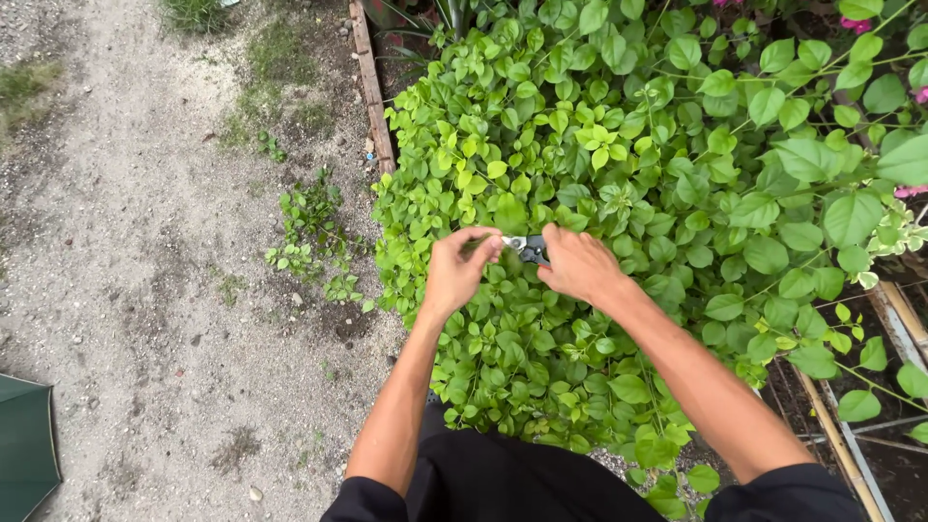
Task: Pruning leaves and small branches from a plant using garden shears.
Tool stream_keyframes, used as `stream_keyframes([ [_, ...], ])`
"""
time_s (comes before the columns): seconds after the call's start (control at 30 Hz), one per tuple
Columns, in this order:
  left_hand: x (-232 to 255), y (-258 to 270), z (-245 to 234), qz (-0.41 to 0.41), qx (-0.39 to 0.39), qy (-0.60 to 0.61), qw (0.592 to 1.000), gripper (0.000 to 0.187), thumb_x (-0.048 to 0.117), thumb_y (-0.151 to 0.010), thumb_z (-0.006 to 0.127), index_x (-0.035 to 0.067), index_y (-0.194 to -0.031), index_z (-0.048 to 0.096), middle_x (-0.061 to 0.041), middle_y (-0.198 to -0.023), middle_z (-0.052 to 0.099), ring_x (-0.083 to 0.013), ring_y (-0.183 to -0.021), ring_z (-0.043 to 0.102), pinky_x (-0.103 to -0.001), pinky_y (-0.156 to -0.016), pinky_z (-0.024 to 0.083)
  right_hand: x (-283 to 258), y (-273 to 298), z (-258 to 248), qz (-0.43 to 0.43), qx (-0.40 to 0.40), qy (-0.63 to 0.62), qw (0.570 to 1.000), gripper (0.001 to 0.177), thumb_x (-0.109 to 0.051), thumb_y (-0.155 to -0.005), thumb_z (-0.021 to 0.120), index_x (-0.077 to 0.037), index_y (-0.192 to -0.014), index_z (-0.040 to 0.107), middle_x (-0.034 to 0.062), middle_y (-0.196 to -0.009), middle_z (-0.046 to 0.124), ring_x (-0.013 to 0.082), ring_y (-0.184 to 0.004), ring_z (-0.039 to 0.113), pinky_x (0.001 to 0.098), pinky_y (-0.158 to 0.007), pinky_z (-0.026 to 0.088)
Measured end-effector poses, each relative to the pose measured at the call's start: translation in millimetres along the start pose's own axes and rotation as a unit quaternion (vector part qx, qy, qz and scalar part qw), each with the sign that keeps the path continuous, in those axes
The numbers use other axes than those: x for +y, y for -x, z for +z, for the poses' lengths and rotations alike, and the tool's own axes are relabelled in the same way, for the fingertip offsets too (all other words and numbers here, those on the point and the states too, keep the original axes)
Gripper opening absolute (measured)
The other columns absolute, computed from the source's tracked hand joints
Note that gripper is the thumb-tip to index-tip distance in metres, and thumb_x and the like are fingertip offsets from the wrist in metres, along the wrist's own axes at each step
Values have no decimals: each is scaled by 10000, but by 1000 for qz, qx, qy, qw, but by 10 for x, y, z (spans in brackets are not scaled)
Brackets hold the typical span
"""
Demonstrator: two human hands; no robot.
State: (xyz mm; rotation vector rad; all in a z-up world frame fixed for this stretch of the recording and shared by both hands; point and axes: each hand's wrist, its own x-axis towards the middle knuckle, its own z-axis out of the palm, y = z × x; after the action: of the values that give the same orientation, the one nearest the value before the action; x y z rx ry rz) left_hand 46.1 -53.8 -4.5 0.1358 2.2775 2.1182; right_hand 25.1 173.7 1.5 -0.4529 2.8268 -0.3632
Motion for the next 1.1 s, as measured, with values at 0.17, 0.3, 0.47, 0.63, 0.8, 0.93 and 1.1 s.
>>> stream_keyframes([
  [0.17,416,199,-281,33,17,26,999,223,151,-979,698,14,-1150,738,-35,-914,762,-65,-785,675,-221,-713,547,46,85,120,-69,26,33,997,559,-265,-779,691,7,-1229,501,221,-978,680,418,-878,711,509,-824,579],
  [0.3,704,477,-934,-10,-79,-220,972,238,226,-977,692,37,-1111,746,-80,-868,745,-146,-756,650,-296,-691,536,-268,406,-515,-22,2,35,999,601,-404,-747,756,20,-1100,516,206,-1005,634,359,-854,688,480,-788,558],
  [0.47,-655,514,-2302,-154,-298,-422,842,229,126,-877,667,117,-1094,741,-92,-931,753,-216,-832,704,-381,-774,599,-264,856,-961,127,-105,18,986,605,-432,-743,724,-22,-1158,561,138,-1004,691,279,-875,726,404,-802,592],
  [0.63,-1587,761,-3267,111,320,-650,680,867,280,-783,793,-192,-1411,426,-442,-1309,572,-534,-1195,582,-559,-1016,481,-1,1341,-1014,207,41,-131,969,764,-457,-664,822,-68,-1277,585,124,-1081,701,281,-893,714,409,-813,576],
  [0.8,-1284,465,-2478,-48,169,-470,865,650,239,-836,800,-37,-1372,556,-303,-1212,679,-445,-1128,660,-478,-990,525,413,1753,-661,76,235,-219,944,757,-379,-691,835,-68,-1330,575,122,-1144,693,243,-981,678,392,-843,543],
  [0.93,-643,102,-1310,49,68,-396,914,434,263,-889,757,22,-1243,688,-192,-1183,728,-331,-1070,719,-400,-937,566,710,2089,-354,109,171,-445,872,892,-410,-738,746,-135,-1520,418,58,-1173,702,184,-895,646,376,-736,570],
  [1.1,1097,-185,265,188,-117,-275,936,356,247,-927,700,34,-1212,694,-149,-1113,737,-286,-1021,727,-371,-880,568,972,2391,136,-23,110,-755,646,818,-446,-852,708,49,-1455,462,116,-1193,624,197,-992,585,362,-888,498],
])
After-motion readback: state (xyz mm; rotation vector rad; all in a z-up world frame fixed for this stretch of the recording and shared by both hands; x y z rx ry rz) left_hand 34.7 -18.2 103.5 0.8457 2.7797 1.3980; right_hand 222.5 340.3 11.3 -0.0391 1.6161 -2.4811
